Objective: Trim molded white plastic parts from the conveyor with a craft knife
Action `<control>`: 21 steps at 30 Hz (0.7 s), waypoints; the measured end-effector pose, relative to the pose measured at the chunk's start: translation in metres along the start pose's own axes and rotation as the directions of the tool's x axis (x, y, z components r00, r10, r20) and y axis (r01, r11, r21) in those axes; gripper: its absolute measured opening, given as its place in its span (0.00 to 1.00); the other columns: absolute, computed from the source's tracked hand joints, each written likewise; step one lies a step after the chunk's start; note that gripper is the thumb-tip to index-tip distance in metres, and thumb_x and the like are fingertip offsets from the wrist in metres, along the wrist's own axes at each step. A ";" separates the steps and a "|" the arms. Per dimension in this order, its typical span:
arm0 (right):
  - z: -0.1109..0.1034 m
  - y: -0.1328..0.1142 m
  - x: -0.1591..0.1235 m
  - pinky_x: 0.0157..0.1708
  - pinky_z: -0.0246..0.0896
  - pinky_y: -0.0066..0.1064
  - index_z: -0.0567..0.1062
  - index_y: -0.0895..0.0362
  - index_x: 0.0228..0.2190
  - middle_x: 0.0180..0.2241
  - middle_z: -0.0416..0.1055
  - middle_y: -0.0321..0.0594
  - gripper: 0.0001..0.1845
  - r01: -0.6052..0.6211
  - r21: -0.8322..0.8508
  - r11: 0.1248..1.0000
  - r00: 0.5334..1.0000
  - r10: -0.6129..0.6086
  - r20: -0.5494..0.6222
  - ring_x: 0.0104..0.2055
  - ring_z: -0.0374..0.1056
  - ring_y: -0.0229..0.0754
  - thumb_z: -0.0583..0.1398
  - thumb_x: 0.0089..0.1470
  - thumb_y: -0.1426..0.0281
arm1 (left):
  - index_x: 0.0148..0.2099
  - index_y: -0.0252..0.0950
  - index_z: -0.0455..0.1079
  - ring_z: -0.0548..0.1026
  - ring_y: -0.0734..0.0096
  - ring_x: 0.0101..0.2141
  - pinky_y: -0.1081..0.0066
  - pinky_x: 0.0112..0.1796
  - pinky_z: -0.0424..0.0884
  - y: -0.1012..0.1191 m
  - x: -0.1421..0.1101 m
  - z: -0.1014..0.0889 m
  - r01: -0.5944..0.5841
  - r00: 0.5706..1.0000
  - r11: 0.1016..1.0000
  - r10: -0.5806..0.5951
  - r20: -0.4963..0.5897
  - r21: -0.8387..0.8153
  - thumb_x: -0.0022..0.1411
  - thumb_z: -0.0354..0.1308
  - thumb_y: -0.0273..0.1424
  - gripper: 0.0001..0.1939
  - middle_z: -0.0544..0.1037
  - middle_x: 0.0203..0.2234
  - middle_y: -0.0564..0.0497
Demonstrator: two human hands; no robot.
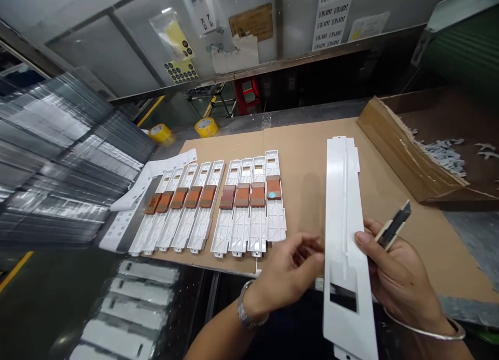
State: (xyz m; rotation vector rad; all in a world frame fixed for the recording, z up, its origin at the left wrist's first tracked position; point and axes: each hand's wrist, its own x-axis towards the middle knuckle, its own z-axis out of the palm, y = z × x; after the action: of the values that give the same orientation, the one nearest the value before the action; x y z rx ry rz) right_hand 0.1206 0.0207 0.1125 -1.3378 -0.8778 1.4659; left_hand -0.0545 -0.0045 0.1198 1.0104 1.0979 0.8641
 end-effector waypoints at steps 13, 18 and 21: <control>0.015 -0.010 -0.001 0.22 0.70 0.37 0.69 0.52 0.48 0.31 0.77 0.40 0.35 -0.035 0.078 0.996 0.999 0.037 -0.018 0.29 0.74 0.49 0.70 0.39 0.55 | 0.51 0.31 0.61 0.66 0.77 0.31 0.71 0.34 0.62 -0.005 -0.034 0.007 0.165 0.976 0.945 -0.115 0.187 -0.281 0.52 0.63 0.28 0.25 0.70 0.34 0.50; 0.013 -0.010 -0.005 0.25 0.72 0.38 0.68 0.51 0.47 0.35 0.78 0.41 0.35 -0.034 0.107 0.994 0.999 0.037 -0.027 0.32 0.74 0.50 0.71 0.38 0.56 | 0.44 0.32 0.62 0.63 0.78 0.31 0.71 0.34 0.59 -0.005 -0.034 0.008 0.204 0.973 0.933 -0.159 0.169 -0.296 0.47 0.63 0.28 0.21 0.67 0.32 0.53; 0.013 -0.010 -0.006 0.24 0.73 0.38 0.68 0.50 0.48 0.34 0.77 0.41 0.35 -0.035 0.111 0.993 0.999 0.038 -0.023 0.31 0.74 0.49 0.71 0.39 0.56 | 0.42 0.34 0.61 0.63 0.78 0.31 0.71 0.34 0.59 -0.007 -0.033 0.009 0.222 0.969 0.926 -0.176 0.172 -0.304 0.45 0.63 0.28 0.21 0.66 0.32 0.54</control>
State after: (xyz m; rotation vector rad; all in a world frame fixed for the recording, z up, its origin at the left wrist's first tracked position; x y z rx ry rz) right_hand 0.1088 0.0191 0.1258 -1.2932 -0.7482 1.5011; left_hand -0.0529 -0.0393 0.1246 0.6634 0.8864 0.7630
